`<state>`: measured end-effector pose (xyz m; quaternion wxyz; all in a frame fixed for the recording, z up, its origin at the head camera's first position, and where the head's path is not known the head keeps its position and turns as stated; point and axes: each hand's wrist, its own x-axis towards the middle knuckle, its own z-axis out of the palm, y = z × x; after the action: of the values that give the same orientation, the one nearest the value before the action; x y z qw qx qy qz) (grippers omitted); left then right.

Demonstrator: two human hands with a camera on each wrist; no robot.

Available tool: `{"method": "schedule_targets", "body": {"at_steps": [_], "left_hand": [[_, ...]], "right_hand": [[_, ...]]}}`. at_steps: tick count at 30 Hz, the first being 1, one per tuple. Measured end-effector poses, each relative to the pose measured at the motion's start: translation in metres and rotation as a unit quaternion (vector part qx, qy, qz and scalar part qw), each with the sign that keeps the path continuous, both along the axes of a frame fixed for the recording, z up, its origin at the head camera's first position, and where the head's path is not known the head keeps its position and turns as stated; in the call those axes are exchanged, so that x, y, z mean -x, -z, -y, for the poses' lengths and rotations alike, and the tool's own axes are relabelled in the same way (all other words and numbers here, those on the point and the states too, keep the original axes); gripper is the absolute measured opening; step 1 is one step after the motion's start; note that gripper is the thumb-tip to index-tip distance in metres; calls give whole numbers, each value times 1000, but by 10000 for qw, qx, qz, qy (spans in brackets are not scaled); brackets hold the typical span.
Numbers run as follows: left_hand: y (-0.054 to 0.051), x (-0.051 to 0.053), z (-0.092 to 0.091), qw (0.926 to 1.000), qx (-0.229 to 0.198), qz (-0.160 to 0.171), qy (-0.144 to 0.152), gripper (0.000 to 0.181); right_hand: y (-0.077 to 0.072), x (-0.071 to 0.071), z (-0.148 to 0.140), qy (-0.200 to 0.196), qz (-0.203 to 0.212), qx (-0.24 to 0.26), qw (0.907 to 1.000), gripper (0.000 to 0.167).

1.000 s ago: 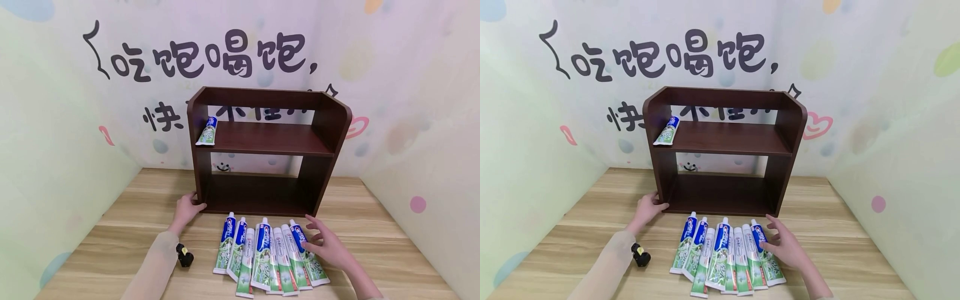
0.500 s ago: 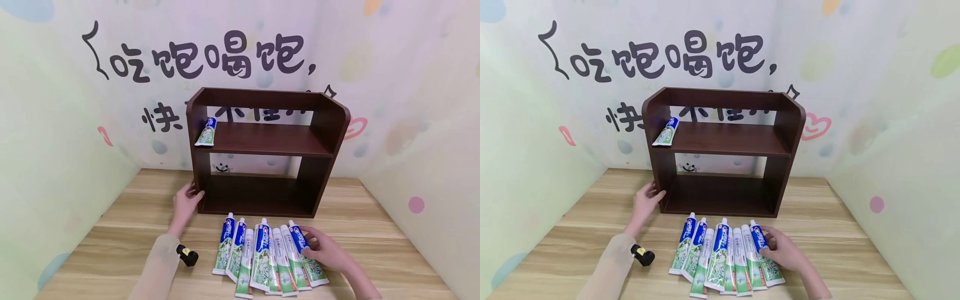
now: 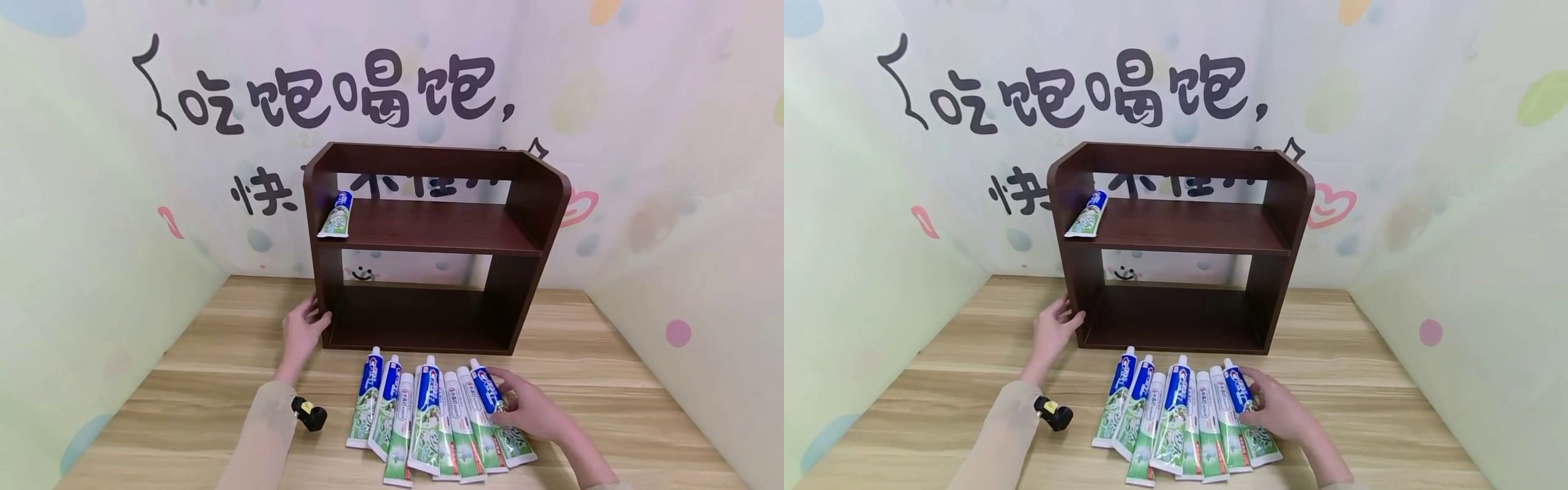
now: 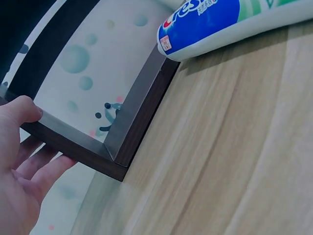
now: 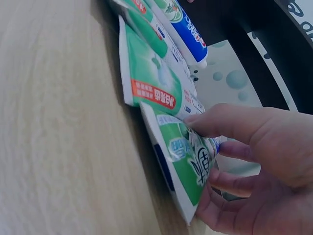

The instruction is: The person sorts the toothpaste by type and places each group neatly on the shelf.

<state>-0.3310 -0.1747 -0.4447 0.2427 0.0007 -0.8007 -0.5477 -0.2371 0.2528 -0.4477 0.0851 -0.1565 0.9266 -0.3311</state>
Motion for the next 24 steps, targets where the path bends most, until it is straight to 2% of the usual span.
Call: {"method": "schedule_targets", "body": {"at_steps": [6, 11, 17, 24], "left_hand": [[2, 1, -2, 9999, -102, -17, 35, 54], [4, 0, -2, 9997, -203, 112, -60, 55], [4, 0, -3, 9996, -213, 71, -159, 53], [5, 1, -2, 9994, -249, 161, -191, 51]], "right_hand": [[0, 0, -1, 5, 112, 56, 9999, 85], [-1, 1, -2, -70, 150, 119, 9998, 86], [-1, 1, 0, -40, 241, 113, 9996, 88], [-1, 0, 2, 85, 146, -16, 9999, 88]]}}
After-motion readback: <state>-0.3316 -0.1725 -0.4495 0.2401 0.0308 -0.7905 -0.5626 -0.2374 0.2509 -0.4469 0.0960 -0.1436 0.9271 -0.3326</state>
